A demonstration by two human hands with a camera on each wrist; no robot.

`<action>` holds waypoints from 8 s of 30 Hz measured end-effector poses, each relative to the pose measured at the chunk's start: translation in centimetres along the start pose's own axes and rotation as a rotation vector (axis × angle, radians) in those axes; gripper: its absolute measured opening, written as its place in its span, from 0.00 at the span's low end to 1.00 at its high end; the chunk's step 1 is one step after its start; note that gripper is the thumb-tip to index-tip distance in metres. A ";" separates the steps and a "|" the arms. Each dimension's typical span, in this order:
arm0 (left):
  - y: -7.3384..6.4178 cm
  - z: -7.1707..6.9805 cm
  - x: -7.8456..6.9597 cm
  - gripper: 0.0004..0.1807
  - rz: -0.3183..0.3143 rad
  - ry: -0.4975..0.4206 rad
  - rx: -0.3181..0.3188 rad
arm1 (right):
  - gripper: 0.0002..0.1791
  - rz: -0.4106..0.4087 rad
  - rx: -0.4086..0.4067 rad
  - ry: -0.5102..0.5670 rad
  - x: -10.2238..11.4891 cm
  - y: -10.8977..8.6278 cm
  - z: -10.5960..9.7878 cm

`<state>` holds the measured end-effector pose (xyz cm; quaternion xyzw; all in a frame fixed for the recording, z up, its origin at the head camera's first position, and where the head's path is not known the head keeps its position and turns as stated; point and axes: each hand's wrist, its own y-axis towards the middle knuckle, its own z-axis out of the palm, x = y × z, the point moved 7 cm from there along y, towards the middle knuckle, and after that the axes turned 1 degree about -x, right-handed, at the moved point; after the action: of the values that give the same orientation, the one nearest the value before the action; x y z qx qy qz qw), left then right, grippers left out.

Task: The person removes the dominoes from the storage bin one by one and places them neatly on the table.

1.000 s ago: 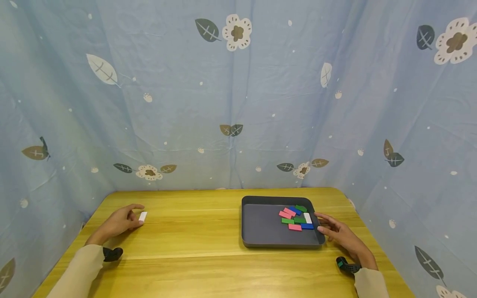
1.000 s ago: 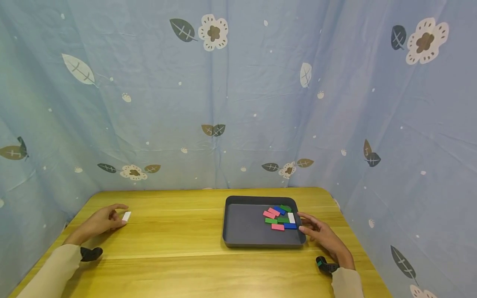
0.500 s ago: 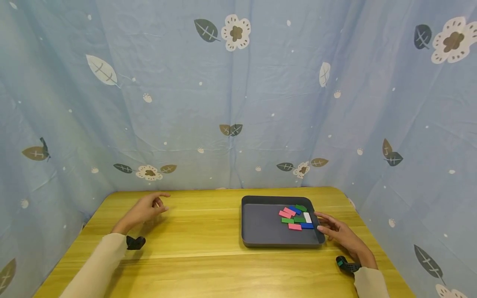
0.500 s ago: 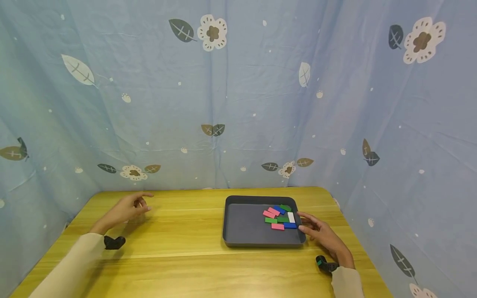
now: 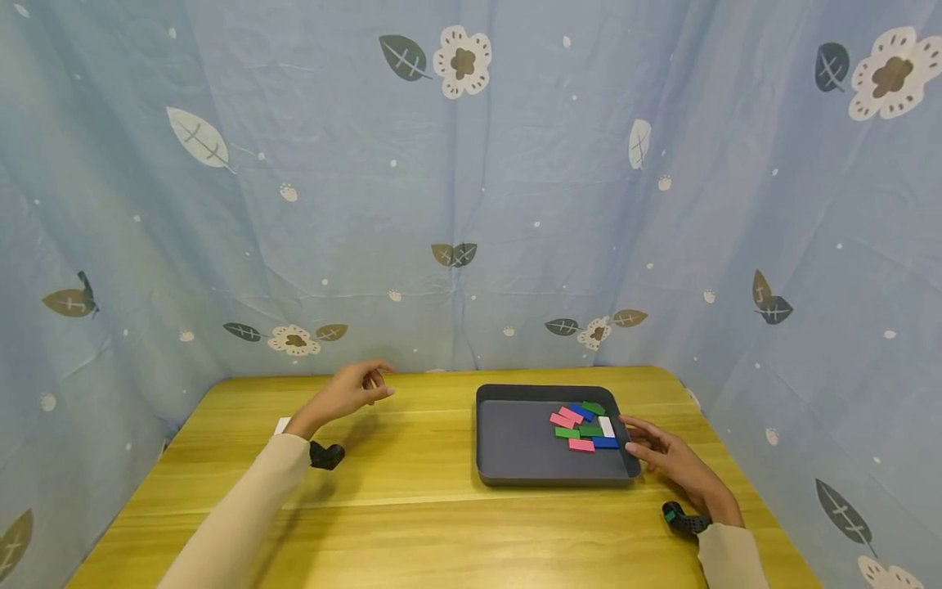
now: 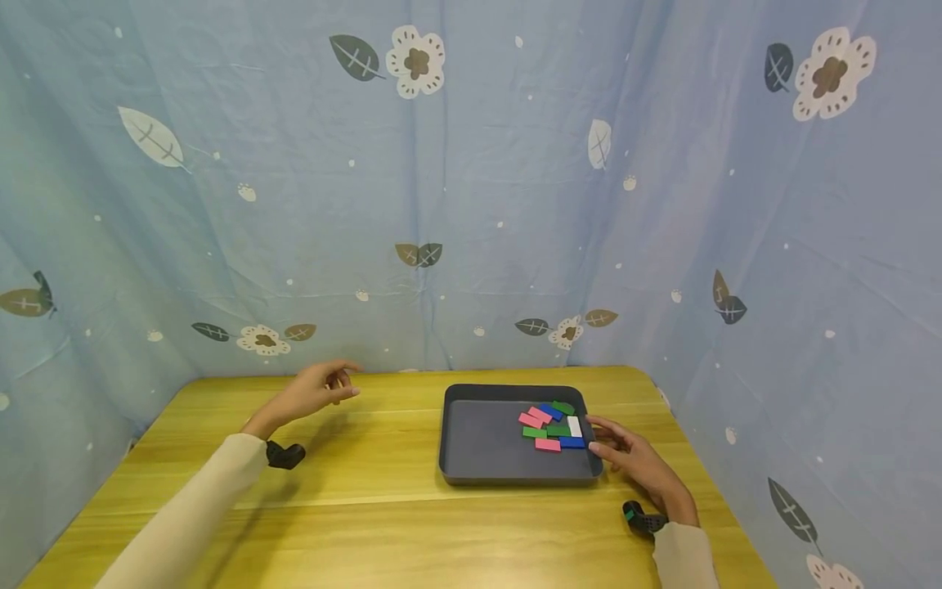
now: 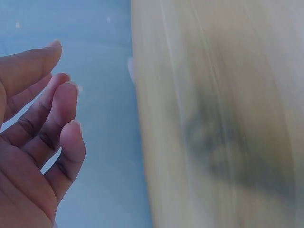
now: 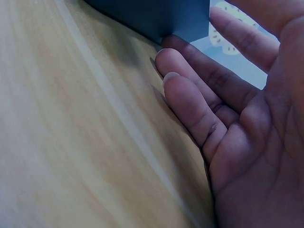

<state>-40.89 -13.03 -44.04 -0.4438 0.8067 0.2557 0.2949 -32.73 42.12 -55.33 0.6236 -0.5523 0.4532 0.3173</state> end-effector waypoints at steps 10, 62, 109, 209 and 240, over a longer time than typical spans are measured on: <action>4.2 4.1 -4.7 0.20 0.136 0.012 0.062 | 0.33 -0.006 -0.016 -0.006 -0.2 0.0 0.1; 14.5 24.6 -13.5 0.22 0.144 0.039 0.348 | 0.32 -0.036 -0.031 -0.016 0.1 0.1 -0.2; 13.0 25.0 -12.0 0.20 0.074 0.018 0.477 | 0.32 -0.036 -0.009 0.011 0.6 -0.1 0.0; -1.9 1.4 3.0 0.24 0.016 0.005 -0.041 | 0.35 0.033 -0.013 0.001 -0.8 -0.5 0.2; -8.3 -3.6 9.4 0.24 -0.109 0.170 -0.130 | 0.37 0.044 -0.008 0.018 -0.4 -0.2 0.4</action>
<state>-38.66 -24.66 -49.37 -0.5254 0.7851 0.2526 0.2093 -32.41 42.01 -55.84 0.6060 -0.5649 0.4634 0.3145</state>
